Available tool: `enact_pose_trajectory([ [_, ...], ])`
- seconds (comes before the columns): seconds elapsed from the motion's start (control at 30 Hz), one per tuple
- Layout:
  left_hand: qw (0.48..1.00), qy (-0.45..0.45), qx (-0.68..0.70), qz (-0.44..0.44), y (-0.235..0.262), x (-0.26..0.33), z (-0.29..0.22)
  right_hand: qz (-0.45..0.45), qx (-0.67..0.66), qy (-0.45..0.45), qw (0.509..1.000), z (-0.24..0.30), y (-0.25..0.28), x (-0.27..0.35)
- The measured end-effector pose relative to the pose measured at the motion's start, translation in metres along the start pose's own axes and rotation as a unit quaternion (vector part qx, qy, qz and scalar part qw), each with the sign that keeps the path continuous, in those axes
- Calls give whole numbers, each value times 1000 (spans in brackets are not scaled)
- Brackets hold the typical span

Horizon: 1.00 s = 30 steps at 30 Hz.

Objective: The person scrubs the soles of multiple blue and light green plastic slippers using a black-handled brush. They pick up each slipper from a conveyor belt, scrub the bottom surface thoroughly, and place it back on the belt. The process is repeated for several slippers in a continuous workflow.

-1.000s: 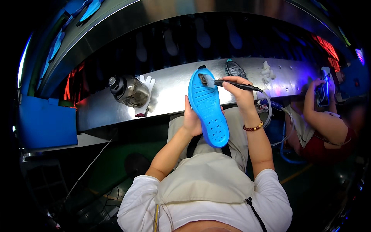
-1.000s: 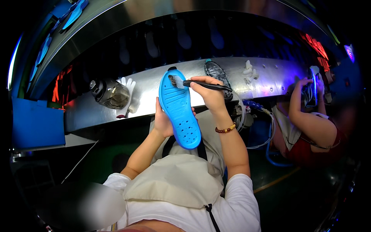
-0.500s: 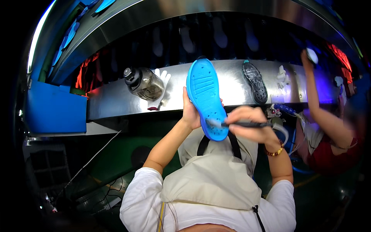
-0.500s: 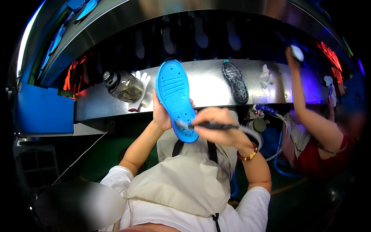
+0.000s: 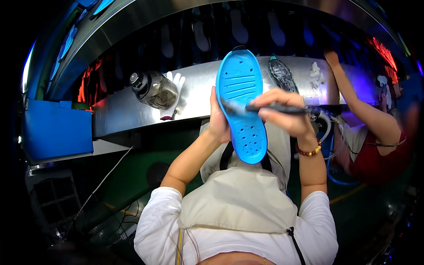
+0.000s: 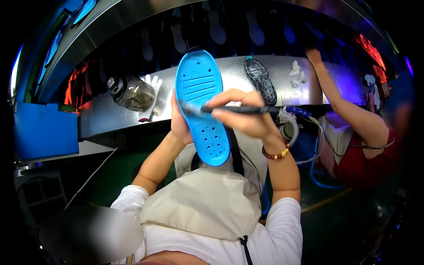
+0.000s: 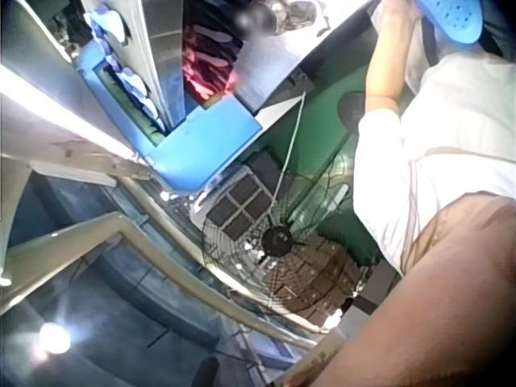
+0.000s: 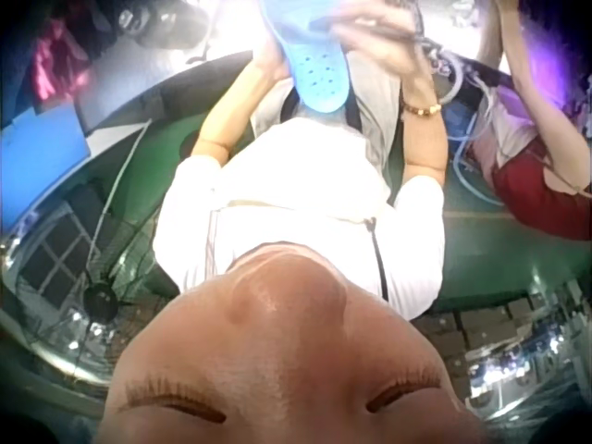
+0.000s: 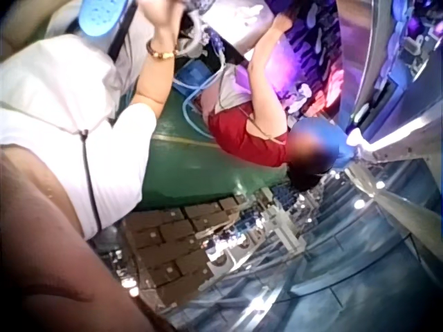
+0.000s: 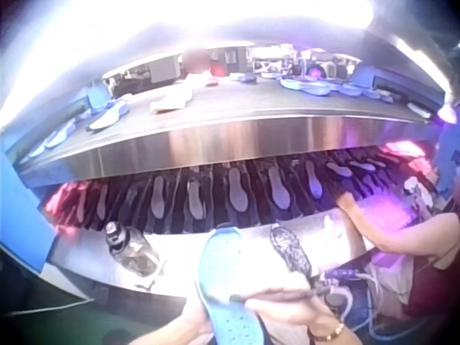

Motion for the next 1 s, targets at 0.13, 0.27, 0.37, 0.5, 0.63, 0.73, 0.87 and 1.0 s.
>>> enact_pose_trajectory([
  [0.13,994,-70,16,-85,5,-3,-10,149,-23,50,987,9,-5,6],
  [0.27,964,-103,-112,-217,2,-8,-14,-25,53,39,998,4,5,6],
  [0.37,978,-145,-72,-134,7,-6,-20,138,56,90,985,7,-7,10],
  [0.5,963,-179,-51,-197,2,-7,-31,52,-47,50,996,7,2,19],
  [0.63,961,-222,-86,-142,7,-8,-40,87,87,82,989,3,-8,23],
  [0.73,955,-228,-93,-166,8,-3,-47,171,-26,50,984,10,0,28],
  [0.87,948,-205,-126,-209,4,-9,-50,-10,11,30,999,-6,8,29],
  [1.0,960,-210,-121,-143,7,-4,-54,124,-39,50,990,-5,2,30],
])
Point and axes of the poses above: each hand's wrist, its own x-axis away from the middle knuckle, its own y-axis out of the back of the hand, z = x × y, the point moved 2 cm from there along -x, towards the middle knuckle, and after that the axes turned 15 degrees about -x, right-handed, at the moved point
